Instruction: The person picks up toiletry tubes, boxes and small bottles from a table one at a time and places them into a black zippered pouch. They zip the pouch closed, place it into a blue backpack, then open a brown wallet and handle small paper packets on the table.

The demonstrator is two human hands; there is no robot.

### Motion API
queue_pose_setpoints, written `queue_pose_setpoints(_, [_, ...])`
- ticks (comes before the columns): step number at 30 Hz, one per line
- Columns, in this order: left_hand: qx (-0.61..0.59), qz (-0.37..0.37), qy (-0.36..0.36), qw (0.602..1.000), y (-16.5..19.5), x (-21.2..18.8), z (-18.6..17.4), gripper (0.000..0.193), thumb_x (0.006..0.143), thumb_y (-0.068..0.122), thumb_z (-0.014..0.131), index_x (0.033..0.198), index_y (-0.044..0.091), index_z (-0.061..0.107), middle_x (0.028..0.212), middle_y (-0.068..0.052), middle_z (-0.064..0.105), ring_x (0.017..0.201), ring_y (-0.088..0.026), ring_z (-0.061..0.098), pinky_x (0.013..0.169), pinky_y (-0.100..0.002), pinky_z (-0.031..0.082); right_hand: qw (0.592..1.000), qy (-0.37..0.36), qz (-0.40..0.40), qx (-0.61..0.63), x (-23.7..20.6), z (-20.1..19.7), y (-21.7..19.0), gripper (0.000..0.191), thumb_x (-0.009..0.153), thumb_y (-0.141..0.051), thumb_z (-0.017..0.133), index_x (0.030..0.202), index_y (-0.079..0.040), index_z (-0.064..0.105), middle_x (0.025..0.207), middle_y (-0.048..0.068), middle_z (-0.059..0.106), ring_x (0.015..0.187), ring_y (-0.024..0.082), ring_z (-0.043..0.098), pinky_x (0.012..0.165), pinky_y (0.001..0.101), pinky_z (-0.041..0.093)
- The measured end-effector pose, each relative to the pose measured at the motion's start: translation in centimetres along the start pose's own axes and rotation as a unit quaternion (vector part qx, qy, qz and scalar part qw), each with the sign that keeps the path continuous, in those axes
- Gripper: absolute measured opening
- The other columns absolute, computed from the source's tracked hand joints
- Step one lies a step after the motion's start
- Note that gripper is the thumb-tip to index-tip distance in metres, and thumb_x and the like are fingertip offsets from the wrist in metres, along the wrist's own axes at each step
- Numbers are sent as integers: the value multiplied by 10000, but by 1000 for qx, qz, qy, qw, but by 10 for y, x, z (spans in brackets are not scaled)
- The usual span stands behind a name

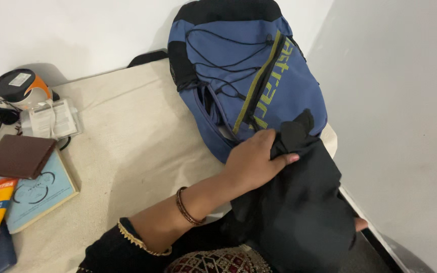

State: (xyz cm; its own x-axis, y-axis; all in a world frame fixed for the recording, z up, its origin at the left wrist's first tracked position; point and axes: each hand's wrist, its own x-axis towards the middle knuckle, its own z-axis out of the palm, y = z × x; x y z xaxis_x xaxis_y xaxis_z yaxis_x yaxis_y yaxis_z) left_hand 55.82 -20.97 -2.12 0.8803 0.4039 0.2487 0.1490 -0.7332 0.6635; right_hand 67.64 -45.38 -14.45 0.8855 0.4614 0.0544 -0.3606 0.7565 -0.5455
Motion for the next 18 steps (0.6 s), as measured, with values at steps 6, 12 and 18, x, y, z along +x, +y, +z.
queue_pose_setpoints(6, [190, 162, 62, 966, -30, 27, -21, 457, 1004, 454, 667, 1329, 133, 652, 1209, -84, 674, 1086, -295, 684, 849, -447, 546, 999, 15, -31, -16, 20, -20, -35, 751, 930, -559, 638, 1459, -42, 506, 1393, 167, 597, 1237, 326, 594, 1099, 496, 438])
queue_pose_setpoints(12, [278, 258, -34, 925, -57, 50, -39, 839, 592, 614, 825, 1256, 136, 643, 1296, -121, 607, 1207, -341, 579, 893, -494, 437, 998, 31, -49, -25, 25, -26, -52, 749, 931, -567, 633, 1453, -44, 510, 1382, 163, 603, 1228, 322, 598, 1094, 489, 441])
queue_pose_setpoints(18, [313, 275, -51, 908, -62, 54, -33, 659, 715, 438, 839, 1254, 113, 643, 1231, -129, 643, 1147, -363, 636, 844, -481, 525, 996, 49, -62, -30, 21, -32, -58, 748, 931, -574, 627, 1447, -45, 515, 1372, 158, 609, 1219, 317, 601, 1089, 483, 444])
